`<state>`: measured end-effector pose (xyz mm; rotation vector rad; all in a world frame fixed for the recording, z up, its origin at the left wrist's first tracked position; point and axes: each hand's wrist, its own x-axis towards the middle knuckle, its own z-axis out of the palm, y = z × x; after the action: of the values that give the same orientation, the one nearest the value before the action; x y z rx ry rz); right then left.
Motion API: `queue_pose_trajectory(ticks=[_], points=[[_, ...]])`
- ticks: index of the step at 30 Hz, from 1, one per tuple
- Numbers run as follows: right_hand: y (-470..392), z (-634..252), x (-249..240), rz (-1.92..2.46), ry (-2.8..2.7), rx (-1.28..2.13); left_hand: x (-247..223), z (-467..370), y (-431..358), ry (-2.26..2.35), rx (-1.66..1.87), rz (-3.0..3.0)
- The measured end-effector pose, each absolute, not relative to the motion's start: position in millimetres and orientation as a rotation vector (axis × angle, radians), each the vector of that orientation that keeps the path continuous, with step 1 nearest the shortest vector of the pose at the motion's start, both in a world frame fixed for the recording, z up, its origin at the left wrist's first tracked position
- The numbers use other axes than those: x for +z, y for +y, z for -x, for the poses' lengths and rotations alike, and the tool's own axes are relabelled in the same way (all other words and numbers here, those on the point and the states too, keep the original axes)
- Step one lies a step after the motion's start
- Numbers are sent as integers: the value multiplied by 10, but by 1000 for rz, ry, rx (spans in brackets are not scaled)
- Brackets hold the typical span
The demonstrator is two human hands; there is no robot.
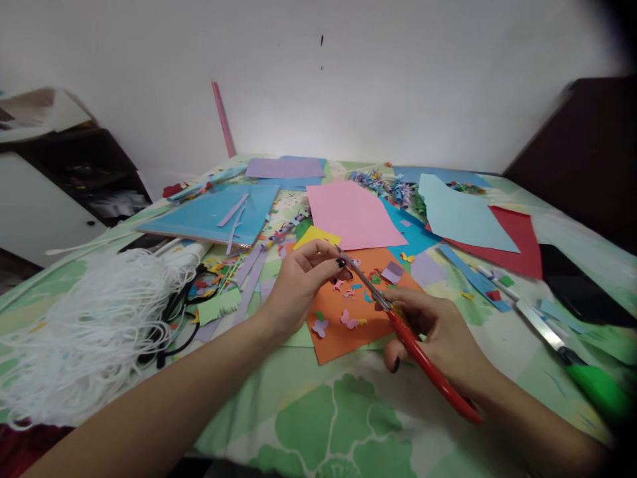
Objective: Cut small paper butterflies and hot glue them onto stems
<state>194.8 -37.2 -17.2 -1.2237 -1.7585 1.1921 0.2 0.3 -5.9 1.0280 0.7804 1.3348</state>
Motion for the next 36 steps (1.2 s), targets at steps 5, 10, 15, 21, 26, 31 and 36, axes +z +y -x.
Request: queue_pose_trajectory(ticks=[5,10,15,21,26,31,36], points=[[-377,-1941,-168,1242,-1788,1130,-50,1,7,781,1336,-1038],[-366,-1929,-173,1215,-1816,1129,-63,-2,7,794,1330,-1025],[-364,-1919,-172,1217,-1794,1169,-94,-5,-1,782,1315,-1032],[-379,-1926,-183,1221,-1765,1178,-68,-31,-24,781,1288,-1015],[-375,-1926,-187,1176,-1724,1232,-52,-36,-33,766,1287,-997],[-382,-1924,-181,1166,-1712,1241,-61,-26,-41,769,1292,-995],[-382,-1922,-173,1195,-1727,1198,-63,-24,-34,753,1311,-989]])
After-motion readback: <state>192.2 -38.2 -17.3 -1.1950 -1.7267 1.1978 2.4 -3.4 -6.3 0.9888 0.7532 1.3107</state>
